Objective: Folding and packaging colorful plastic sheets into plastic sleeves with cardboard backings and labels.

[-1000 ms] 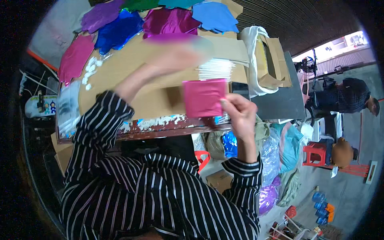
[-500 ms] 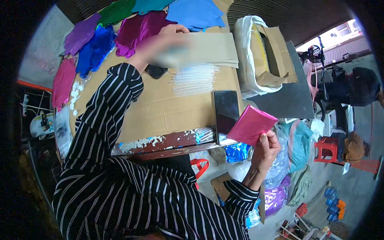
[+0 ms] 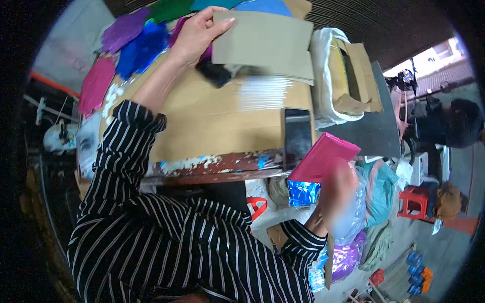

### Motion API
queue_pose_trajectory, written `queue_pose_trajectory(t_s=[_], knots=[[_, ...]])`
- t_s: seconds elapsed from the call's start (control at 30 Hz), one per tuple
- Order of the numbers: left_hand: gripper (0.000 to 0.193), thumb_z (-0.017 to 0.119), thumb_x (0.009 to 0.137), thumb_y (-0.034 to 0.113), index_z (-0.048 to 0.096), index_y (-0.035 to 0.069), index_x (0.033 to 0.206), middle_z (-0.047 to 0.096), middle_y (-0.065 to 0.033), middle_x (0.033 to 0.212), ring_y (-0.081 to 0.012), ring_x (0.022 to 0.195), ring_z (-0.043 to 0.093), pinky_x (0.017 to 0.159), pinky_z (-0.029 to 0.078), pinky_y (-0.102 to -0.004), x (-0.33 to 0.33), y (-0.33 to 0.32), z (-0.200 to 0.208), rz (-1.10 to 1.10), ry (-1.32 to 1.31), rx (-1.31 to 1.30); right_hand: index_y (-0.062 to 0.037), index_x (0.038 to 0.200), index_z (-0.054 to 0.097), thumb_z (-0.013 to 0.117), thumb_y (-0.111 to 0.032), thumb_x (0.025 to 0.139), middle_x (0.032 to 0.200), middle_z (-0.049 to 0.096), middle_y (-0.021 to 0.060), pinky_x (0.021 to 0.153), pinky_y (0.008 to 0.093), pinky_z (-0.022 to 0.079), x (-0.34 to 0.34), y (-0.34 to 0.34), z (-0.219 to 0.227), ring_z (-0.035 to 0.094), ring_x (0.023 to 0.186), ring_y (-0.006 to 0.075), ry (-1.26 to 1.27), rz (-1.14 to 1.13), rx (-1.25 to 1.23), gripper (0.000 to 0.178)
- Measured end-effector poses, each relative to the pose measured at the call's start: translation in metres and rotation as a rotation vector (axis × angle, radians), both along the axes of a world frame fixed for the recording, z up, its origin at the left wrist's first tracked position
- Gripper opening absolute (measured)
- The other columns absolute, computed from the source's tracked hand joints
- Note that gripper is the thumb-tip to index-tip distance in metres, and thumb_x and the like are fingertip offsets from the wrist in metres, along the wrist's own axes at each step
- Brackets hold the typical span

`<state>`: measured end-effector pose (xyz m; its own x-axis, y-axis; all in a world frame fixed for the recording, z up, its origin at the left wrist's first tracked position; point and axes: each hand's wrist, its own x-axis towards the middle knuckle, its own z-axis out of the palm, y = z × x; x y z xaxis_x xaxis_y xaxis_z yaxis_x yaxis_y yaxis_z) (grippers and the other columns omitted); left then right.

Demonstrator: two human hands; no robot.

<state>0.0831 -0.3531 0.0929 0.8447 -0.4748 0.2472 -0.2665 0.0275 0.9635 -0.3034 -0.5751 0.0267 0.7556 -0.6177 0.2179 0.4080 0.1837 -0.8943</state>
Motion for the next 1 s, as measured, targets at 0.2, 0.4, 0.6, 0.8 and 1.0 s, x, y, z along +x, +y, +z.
queue_pose_trajectory(t_s=[0.2, 0.4, 0.6, 0.8, 1.0], knots=[[0.021, 0.072, 0.099, 0.025, 0.069, 0.007, 0.109, 0.069, 0.0008, 0.076, -0.0068, 0.070, 0.066, 0.062, 0.054, -0.0245, -0.060, 0.154, -0.041, 0.263, -0.124, 0.158, 0.0047, 0.113, 0.065, 0.068, -0.006, 0.095, 0.105, 0.069, 0.0075, 0.088, 0.0305, 0.051, 0.101, 0.138, 0.033, 0.064, 0.096, 0.0149, 0.074, 0.229, 0.249, 0.021], [0.028, 0.071, 0.100, 0.026, 0.071, 0.003, 0.115, 0.074, -0.0012, 0.087, -0.0062, 0.074, 0.066, 0.064, 0.052, -0.0246, -0.086, 0.250, -0.111, 0.247, 0.388, 0.209, 0.0009, 0.113, 0.069, 0.073, -0.009, 0.094, 0.106, 0.071, 0.0078, 0.087, 0.0340, 0.053, 0.221, 0.237, -0.031, 0.064, 0.096, 0.0157, 0.251, 0.619, 0.468, 0.022], [0.030, 0.073, 0.097, 0.025, 0.070, 0.000, 0.114, 0.075, -0.0039, 0.092, -0.0094, 0.081, 0.068, 0.070, 0.052, -0.0250, -0.101, 0.300, -0.131, 0.085, 0.655, -0.124, -0.0029, 0.103, 0.071, 0.075, -0.011, 0.094, 0.099, 0.071, 0.0065, 0.084, 0.0345, 0.054, 0.239, 0.250, -0.068, 0.064, 0.092, 0.0165, 0.367, 0.618, 0.460, 0.013], [0.026, 0.073, 0.090, 0.018, 0.072, -0.002, 0.107, 0.076, -0.0070, 0.094, -0.0126, 0.087, 0.071, 0.078, 0.057, -0.0287, -0.097, 0.298, -0.136, 0.118, 0.502, 0.165, -0.0034, 0.102, 0.071, 0.076, -0.014, 0.094, 0.099, 0.071, 0.0066, 0.084, 0.0351, 0.054, 0.233, 0.253, -0.073, 0.064, 0.092, 0.0168, 0.386, 0.577, 0.411, 0.014], [0.018, 0.072, 0.091, 0.019, 0.071, 0.001, 0.092, 0.073, -0.0052, 0.089, -0.0120, 0.084, 0.070, 0.076, 0.056, -0.0268, -0.112, 0.279, -0.101, 0.238, 0.025, 0.784, -0.0051, 0.102, 0.071, 0.076, -0.014, 0.093, 0.100, 0.071, 0.0055, 0.084, 0.0359, 0.055, 0.234, 0.253, -0.072, 0.065, 0.094, 0.0172, 0.368, 0.552, 0.401, 0.013]])
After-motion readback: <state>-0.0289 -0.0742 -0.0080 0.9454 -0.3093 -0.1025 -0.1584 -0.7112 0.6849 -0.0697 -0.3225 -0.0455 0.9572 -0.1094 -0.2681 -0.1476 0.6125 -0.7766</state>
